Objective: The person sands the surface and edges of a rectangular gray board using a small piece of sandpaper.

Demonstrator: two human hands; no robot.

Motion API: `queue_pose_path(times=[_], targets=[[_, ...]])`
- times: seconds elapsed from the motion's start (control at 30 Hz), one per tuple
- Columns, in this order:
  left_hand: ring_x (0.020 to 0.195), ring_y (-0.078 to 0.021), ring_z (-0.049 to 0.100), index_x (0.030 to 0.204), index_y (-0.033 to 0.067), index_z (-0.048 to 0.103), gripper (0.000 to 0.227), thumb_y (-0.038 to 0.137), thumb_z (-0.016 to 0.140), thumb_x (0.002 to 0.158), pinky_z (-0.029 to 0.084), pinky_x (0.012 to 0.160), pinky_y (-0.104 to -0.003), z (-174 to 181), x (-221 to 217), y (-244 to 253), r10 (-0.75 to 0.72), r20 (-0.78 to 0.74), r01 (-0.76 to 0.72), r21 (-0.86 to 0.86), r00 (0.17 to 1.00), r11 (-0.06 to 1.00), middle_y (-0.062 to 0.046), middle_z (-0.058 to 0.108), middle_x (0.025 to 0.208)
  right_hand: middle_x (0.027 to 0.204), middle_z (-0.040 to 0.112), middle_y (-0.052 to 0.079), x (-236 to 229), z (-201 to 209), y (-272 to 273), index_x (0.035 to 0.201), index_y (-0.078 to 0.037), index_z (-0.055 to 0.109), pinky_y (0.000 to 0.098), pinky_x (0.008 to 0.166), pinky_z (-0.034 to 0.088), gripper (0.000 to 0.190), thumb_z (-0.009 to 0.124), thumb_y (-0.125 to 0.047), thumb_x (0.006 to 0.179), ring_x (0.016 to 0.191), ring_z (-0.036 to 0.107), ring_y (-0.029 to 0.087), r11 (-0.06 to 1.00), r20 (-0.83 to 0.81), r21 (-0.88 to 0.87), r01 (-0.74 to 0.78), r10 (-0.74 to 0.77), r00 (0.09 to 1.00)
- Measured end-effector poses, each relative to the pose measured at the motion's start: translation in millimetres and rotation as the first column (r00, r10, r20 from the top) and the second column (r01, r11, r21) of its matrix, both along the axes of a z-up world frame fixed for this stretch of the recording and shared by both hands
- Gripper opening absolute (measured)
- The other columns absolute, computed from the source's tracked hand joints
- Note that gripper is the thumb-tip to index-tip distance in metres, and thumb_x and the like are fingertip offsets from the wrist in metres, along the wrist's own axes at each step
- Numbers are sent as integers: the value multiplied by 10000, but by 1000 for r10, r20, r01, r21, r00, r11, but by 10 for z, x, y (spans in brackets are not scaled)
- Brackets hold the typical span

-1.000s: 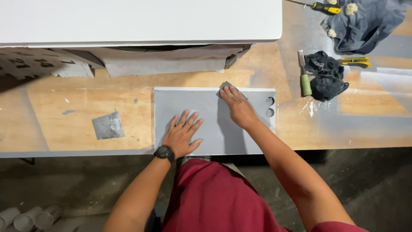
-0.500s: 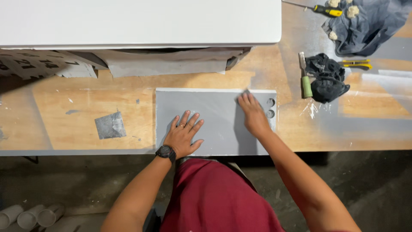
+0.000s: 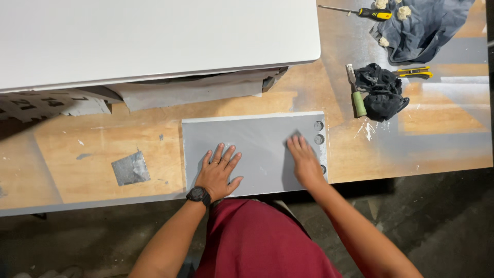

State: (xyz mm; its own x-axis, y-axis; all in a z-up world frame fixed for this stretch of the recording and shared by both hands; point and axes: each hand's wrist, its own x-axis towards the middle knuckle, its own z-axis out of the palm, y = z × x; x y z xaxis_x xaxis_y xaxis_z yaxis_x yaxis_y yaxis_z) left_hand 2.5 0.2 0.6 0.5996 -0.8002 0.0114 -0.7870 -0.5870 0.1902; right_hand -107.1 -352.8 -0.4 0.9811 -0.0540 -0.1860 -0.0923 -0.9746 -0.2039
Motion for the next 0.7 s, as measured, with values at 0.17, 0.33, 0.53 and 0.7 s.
queue_pose_path(times=[0.17,0.33,0.53,0.7], targets=[[1706,-358,131,1759,297,299,822,658,482,1044,165,1302,-615,-10,-21,20,-2,-13,2,3,1000,1000,-20,194,1861,1748,440,217,941,-49,-15,1724,-69,441,572,1304,353,790,519,121,962,1640,358,412,991,25,67,113,-114,993],[1709,-343,108,1767,316,272,821,655,481,1049,145,1311,-608,-59,38,33,-4,-42,3,-11,999,1000,-4,180,1862,1775,408,203,-206,138,401,1730,-73,417,547,1309,348,805,532,118,957,1645,353,408,995,-13,41,89,-88,996],[1705,-322,127,1746,327,318,771,627,490,1057,159,1314,-600,-36,46,38,13,-77,-15,-22,997,1000,18,209,1852,1785,398,157,-505,-124,388,1755,-128,377,536,1307,349,897,559,67,898,1658,334,383,987,-75,19,158,-156,985],[1701,-329,173,1729,312,357,768,631,493,1044,198,1308,-605,-40,68,34,18,-46,-19,-11,999,1000,7,252,1843,1737,461,228,904,-115,-57,1718,-49,447,577,1280,389,780,562,101,961,1634,380,417,977,50,-6,212,-212,976]])
